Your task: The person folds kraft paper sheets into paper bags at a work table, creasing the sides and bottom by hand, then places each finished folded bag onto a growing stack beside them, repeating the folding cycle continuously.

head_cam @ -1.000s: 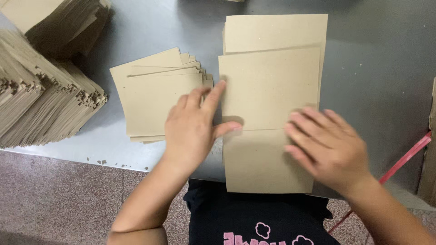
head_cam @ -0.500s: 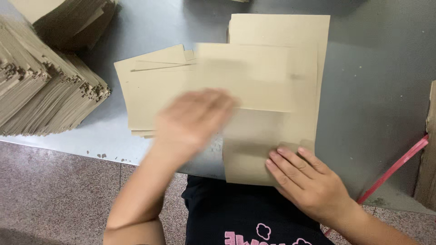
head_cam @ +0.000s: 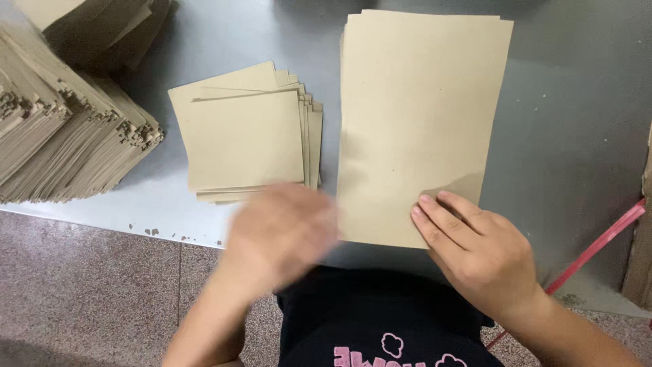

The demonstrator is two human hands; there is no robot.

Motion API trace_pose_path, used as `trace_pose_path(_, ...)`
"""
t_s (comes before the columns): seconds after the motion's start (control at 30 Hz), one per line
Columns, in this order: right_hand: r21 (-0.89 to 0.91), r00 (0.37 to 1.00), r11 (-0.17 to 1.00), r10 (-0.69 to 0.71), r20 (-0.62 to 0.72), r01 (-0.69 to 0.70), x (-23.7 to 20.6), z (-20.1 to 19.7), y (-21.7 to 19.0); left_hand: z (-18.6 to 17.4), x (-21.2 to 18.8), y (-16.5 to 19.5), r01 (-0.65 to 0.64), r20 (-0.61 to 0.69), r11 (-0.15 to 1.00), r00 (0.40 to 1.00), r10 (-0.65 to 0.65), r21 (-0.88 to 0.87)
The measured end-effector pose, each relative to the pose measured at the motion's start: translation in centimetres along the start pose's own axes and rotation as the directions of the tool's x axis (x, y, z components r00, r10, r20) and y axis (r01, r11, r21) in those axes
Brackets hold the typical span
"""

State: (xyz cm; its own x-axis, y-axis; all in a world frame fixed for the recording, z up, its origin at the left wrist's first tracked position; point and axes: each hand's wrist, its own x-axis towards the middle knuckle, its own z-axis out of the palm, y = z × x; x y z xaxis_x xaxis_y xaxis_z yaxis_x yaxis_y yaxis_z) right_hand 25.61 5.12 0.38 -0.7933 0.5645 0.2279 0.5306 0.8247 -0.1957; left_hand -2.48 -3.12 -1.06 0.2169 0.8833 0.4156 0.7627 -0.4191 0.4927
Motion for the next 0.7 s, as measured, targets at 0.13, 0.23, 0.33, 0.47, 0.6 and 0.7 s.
trace_pose_path(0.13,0.077,0.997,0.996,-0.041,0.063,0.036,0.6,-0.8,0.4,1.8,2.4,2.2,-0.145,0.185,0.986,0.970,0.158,-0.083)
trace_pose_path(0.23,0.118,0.995,0.992,-0.048,0.093,0.037,0.7,-1.1,0.6,2.1,3.2,2.4,-0.159,0.243,0.985,0.955,0.170,-0.063)
trace_pose_path(0.33,0.123,0.993,0.991,-0.058,0.104,0.045,0.5,-1.2,0.9,2.3,3.6,2.2,-0.193,0.245,0.981,0.950,0.195,-0.031)
trace_pose_path(0.47,0.174,0.989,0.984,-0.050,0.141,0.025,0.6,-1.1,1.5,2.3,4.0,1.8,-0.222,0.331,0.975,0.918,0.218,-0.025)
trace_pose_path(0.6,0.253,0.991,0.967,-0.025,0.133,-0.009,0.9,-1.0,2.3,2.1,4.4,1.7,-0.185,0.302,0.976,0.930,0.210,-0.111)
trace_pose_path(0.7,0.268,0.987,0.963,-0.012,0.158,-0.031,1.0,-0.9,2.6,2.0,4.6,1.7,-0.159,0.313,0.980,0.931,0.190,-0.122)
